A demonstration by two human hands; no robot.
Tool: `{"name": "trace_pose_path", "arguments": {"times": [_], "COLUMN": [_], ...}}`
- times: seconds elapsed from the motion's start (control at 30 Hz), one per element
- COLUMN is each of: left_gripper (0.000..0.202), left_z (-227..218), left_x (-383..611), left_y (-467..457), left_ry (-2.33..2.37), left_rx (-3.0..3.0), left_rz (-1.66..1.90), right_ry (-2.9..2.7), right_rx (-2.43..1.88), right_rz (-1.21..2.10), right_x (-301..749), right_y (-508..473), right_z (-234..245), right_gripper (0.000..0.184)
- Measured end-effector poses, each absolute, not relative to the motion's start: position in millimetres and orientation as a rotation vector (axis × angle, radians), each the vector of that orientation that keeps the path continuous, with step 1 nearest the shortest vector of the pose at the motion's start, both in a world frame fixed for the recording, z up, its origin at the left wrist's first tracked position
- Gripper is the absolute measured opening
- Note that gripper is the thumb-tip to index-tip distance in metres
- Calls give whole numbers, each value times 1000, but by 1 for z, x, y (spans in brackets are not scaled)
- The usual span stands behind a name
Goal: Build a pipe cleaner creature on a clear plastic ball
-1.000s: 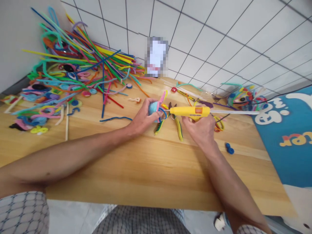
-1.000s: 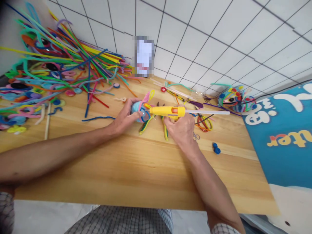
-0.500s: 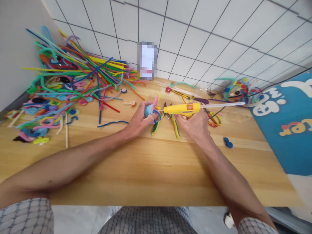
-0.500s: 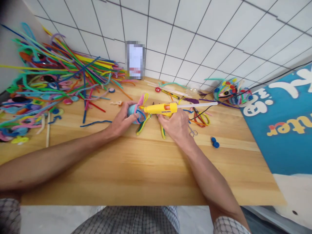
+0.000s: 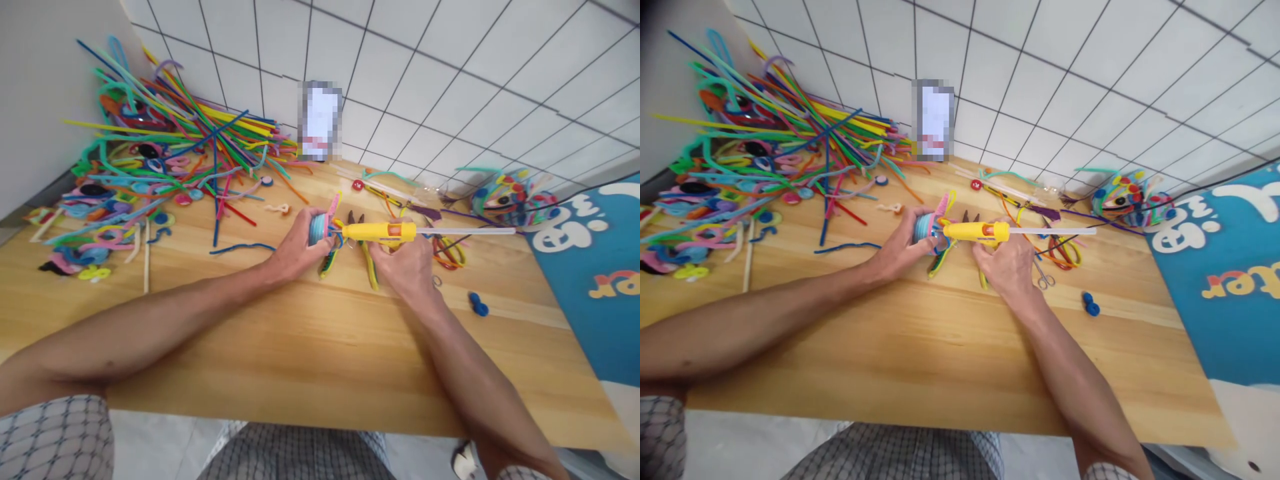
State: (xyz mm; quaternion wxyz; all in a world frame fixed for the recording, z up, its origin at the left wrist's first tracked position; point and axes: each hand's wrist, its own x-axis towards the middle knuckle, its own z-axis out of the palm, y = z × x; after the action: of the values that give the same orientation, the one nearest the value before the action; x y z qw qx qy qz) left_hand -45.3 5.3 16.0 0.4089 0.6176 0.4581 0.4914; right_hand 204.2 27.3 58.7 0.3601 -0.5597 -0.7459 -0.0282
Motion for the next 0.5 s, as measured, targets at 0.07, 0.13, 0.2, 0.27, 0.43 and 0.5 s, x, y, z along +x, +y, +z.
{"name": "trace_pose_path", "arguments": {"times": [0.07, 0.13, 0.2, 0.27, 0.43, 0.5], "left_gripper": [61, 62, 63, 62, 62, 62], "left_z": [17, 19, 21, 22, 22, 23], "left_x": [-45, -45, -45, -45, -45, -45], "left_y": [5, 4, 4, 3, 3, 3], "left_ry": [1153, 1162, 1167, 1160, 1151, 1141], "left_rx": [1544, 1544, 1550, 1554, 1557, 1549], "left_rz": [1227, 1215, 1207, 1203, 1210, 1210], "right_ry": [-1928, -1937, -1952, -1971, -1984, -1987], "right_rx": [-1421, -1387, -1360, -1344, -1350, -1367], "right_rz": [-91, -121, -136, -145, -170, -171], "right_x": [205, 206, 207, 208, 209, 210], "right_y": [28, 29, 31, 31, 31, 31], "right_z": [58, 57, 55, 54, 53, 52], "right_gripper": [29, 27, 24, 23, 24, 25]}}
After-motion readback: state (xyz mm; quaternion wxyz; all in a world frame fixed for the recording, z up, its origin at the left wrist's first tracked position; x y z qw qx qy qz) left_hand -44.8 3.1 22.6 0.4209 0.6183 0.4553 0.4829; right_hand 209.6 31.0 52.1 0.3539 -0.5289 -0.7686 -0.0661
